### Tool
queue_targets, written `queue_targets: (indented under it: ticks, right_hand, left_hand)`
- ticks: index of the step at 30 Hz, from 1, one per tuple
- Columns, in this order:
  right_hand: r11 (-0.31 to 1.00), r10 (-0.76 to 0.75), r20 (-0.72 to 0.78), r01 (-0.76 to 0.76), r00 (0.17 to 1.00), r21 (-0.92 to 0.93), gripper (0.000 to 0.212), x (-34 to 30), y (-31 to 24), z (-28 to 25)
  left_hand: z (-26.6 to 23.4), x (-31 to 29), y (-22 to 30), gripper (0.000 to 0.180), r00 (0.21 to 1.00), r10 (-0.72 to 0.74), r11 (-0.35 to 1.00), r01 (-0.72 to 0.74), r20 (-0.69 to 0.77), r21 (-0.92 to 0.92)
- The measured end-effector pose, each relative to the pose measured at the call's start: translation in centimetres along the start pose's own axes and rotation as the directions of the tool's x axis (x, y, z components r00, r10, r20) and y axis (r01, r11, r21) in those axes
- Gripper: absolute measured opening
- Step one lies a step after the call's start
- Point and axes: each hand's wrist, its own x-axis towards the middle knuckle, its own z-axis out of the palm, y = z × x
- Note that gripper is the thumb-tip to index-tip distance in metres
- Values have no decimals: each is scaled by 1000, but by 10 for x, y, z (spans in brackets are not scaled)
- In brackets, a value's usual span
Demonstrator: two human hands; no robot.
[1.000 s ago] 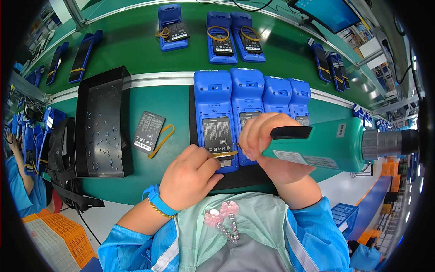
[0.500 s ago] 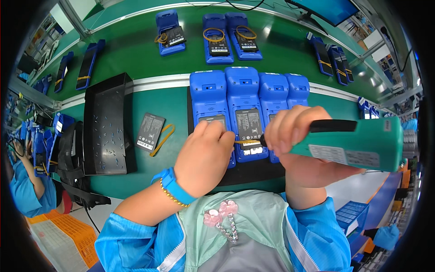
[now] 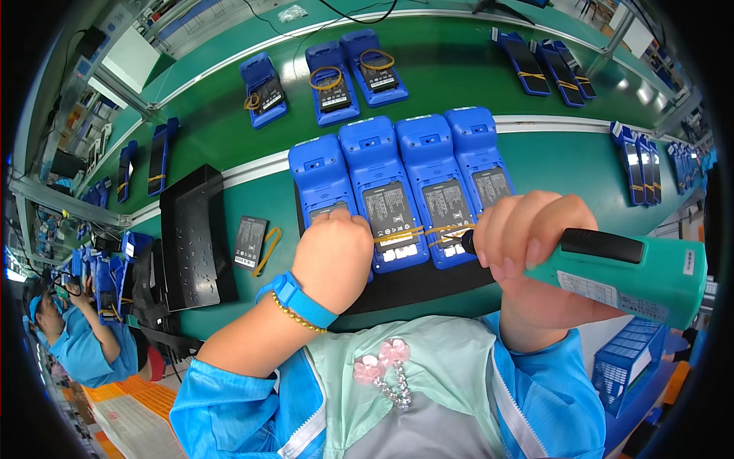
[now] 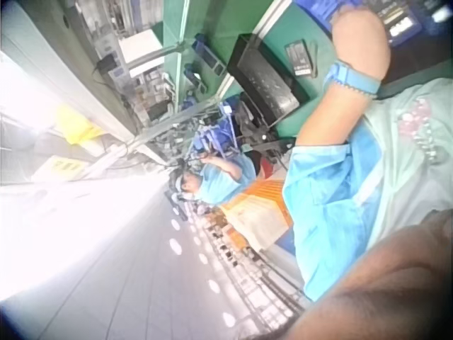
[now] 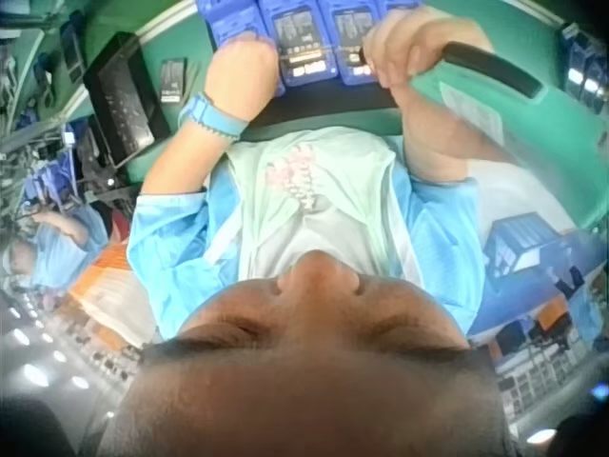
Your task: The person assembles hand-held electronic devices by inserting internal components and battery packs into a device case, then securing the case with screws using an electric screwdriver.
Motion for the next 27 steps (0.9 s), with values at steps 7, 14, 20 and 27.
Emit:
queue_targets:
  ticks: [7,14,20,27]
  right_hand:
    - [999,-16,-5,16,1000,31,41,-3,-3,-5]
    - [1000,-6,16,6,1000,26,60,-7,-2,-8]
    - [999,30,59,-31,998,17,77,-11,-4,-10]
    - [997,77,89,-79,993,21,82,-8,-2,0]
  left_hand:
    - [1,4,-7,20,987,36,998,-44,157,50]
    - [10,-1,-20,22,976,142,990,-136,168,-46]
    - [9,1,10,18,993,12,987,-31,120,158]
    - [-47,-3,-42,19,962,248,967,-253,112,29]
